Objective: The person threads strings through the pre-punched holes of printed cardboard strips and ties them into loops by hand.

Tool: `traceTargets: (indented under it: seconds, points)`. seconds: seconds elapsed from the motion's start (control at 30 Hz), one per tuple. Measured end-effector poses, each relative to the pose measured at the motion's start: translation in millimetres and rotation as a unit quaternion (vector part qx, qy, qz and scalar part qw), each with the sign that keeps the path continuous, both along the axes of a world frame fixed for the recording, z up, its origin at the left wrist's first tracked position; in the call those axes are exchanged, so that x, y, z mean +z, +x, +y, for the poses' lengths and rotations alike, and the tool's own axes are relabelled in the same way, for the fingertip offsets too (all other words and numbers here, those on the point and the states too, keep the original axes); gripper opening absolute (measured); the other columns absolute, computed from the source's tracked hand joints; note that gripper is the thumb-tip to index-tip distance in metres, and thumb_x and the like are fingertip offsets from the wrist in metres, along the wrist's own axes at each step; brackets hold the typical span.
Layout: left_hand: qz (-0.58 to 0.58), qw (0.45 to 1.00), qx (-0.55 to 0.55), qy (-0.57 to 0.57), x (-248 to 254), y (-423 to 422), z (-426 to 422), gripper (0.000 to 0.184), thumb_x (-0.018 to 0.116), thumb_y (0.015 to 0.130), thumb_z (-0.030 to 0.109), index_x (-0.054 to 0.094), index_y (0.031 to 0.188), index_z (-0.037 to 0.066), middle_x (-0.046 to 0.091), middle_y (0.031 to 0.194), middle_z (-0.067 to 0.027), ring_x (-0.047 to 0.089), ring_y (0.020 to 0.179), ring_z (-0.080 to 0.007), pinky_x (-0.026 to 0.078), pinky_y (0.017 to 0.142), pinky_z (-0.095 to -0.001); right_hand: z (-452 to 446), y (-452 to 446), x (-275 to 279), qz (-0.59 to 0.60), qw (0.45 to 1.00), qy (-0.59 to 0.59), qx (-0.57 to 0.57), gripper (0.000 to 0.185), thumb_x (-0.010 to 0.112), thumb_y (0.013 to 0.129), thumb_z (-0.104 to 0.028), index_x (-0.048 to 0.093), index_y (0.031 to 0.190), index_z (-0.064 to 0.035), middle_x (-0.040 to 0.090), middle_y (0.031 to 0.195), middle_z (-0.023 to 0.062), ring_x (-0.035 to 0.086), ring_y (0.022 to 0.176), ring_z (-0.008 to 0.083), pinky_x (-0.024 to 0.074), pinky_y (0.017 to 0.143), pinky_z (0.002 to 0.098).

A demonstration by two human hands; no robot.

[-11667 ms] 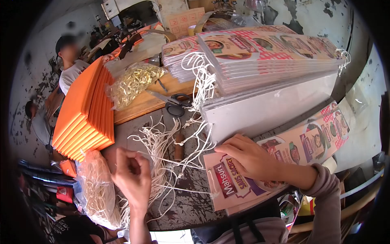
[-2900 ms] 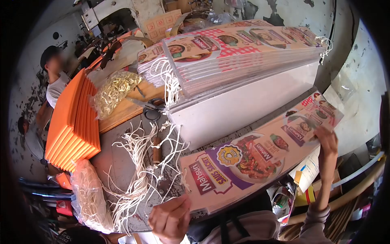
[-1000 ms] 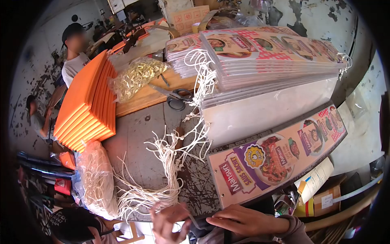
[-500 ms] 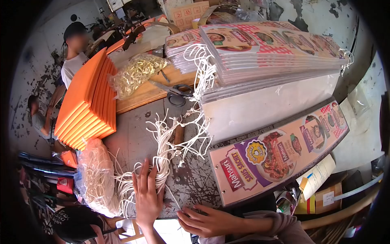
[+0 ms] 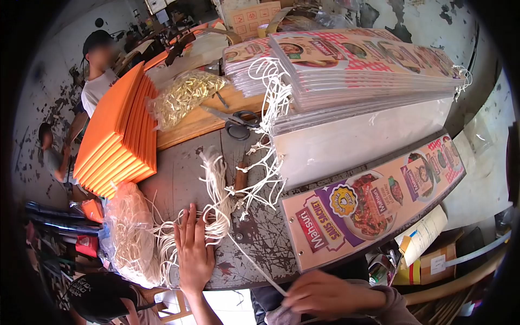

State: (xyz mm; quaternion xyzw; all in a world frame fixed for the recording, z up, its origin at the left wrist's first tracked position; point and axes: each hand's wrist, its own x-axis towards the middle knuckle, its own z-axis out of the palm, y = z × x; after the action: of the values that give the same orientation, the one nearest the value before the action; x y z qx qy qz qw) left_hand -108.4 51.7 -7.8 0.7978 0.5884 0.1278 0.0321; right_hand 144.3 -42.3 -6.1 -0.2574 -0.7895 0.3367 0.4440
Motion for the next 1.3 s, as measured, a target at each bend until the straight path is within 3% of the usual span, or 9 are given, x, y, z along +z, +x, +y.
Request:
traceTargets:
  seconds: [0.1,0.2,0.3,0.43,0.7,0.8,0.87,1.0,1.3]
  points:
    - [0.001,1.000,-0.003,0.002,-0.2,-1.2,0.6,0.052,0.046,0.074,0.004,0.040,0.126,0.004,0.027,0.141,-0.0162,0.023,0.131,-0.0342,0.012,0.107,-0.0500,-17.8,40.8,4.2,0.026,0.997,-0.036,-0.056,0.005,0.059,0.078,-0.011,0.056,0.078,-0.0077,0.062,0.075,0.0049,0.059,0.075,0.0195,0.0475,0.069,0.0304]
    - [-0.002,1.000,-0.004,0.003,-0.1,-1.6,1.0,0.052,0.044,0.075,0.005,0.039,0.128,0.004,0.026,0.141,-0.0171,0.022,0.131,-0.0344,0.013,0.107,-0.0500,-24.0,70.3,2.6,0.395,0.910,-0.044,-0.114,0.010,0.060,0.079,-0.011,0.051,0.076,-0.0069,0.061,0.067,0.0073,0.053,0.052,0.0204,0.0456,0.063,0.0330]
    - [0.006,1.000,0.002,0.001,2.5,0.3,2.1,0.053,0.043,0.078,0.006,0.037,0.130,0.005,0.027,0.140,-0.0177,0.023,0.131,-0.0350,0.014,0.107,-0.0492,-48.5,121.0,18.2,0.584,0.795,-0.025,-0.162,0.026,0.057,0.079,-0.002,0.036,0.093,-0.0063,0.035,0.066,-0.0008,0.035,0.076,0.0157,0.0390,0.070,0.0338]
    - [0.043,0.998,0.032,0.015,8.1,-4.5,13.6,0.048,0.043,0.084,0.011,0.036,0.131,0.005,0.032,0.137,-0.0192,0.029,0.127,-0.0364,0.020,0.106,-0.0454,-62.4,163.0,31.6,0.649,0.756,0.041,-0.074,0.014,0.042,0.086,0.003,0.034,0.083,-0.0079,0.031,0.073,0.0006,0.030,0.069,0.0118,0.0287,0.064,0.0263]
    - [0.170,0.976,0.116,0.064,-2.3,-9.5,46.1,0.043,0.049,0.085,0.017,0.042,0.124,0.000,0.044,0.127,-0.0211,0.044,0.115,-0.0351,0.039,0.093,-0.0428,-70.0,157.5,14.9,0.623,0.762,-0.026,-0.172,0.014,0.046,0.086,0.002,0.036,0.094,-0.0040,0.034,0.072,0.0015,0.032,0.068,0.0124,0.0332,0.055,0.0254]
    - [0.183,0.971,0.084,0.127,14.9,7.0,23.4,0.047,0.057,0.081,0.023,0.045,0.122,0.002,0.044,0.127,-0.0209,0.045,0.115,-0.0336,0.042,0.091,-0.0422,-63.2,148.7,3.7,0.479,0.820,-0.085,-0.302,0.033,0.059,0.083,-0.009,0.037,0.106,-0.0010,0.039,0.064,0.0021,0.034,0.053,0.0086,0.0285,0.034,0.0177]
    - [0.212,0.966,0.044,0.144,41.2,30.4,-4.3,0.049,0.064,0.076,0.025,0.049,0.116,0.002,0.047,0.121,-0.0201,0.050,0.109,-0.0319,0.049,0.081,-0.0393,-51.5,131.3,15.1,0.368,0.852,-0.140,-0.345,0.019,0.057,0.083,-0.007,0.048,0.097,0.0007,0.042,0.054,0.0023,0.031,0.041,0.0062,0.0272,0.036,0.0173]
    - [-0.277,0.958,-0.052,-0.049,20.1,64.9,-46.7,0.023,0.067,0.073,0.007,0.060,0.095,0.002,0.058,0.090,-0.0121,0.062,0.068,-0.0185,0.052,0.051,-0.0276,-34.9,109.2,23.7,0.185,0.857,-0.207,-0.434,0.009,0.054,0.081,-0.003,0.059,0.086,0.0030,0.048,0.058,0.0027,0.037,0.049,0.0045,0.0260,0.043,0.0172]
    - [-0.377,0.915,-0.032,-0.138,7.2,104.2,-65.9,0.017,0.065,0.077,0.002,0.057,0.091,-0.001,0.056,0.081,-0.0098,0.063,0.063,-0.0159,0.050,0.052,-0.0251,1.3,64.6,37.4,-0.106,0.900,-0.162,-0.390,0.024,0.066,0.063,0.002,0.069,0.085,-0.0035,0.052,0.058,0.0019,0.037,0.054,0.0098,0.0276,0.051,0.0228]
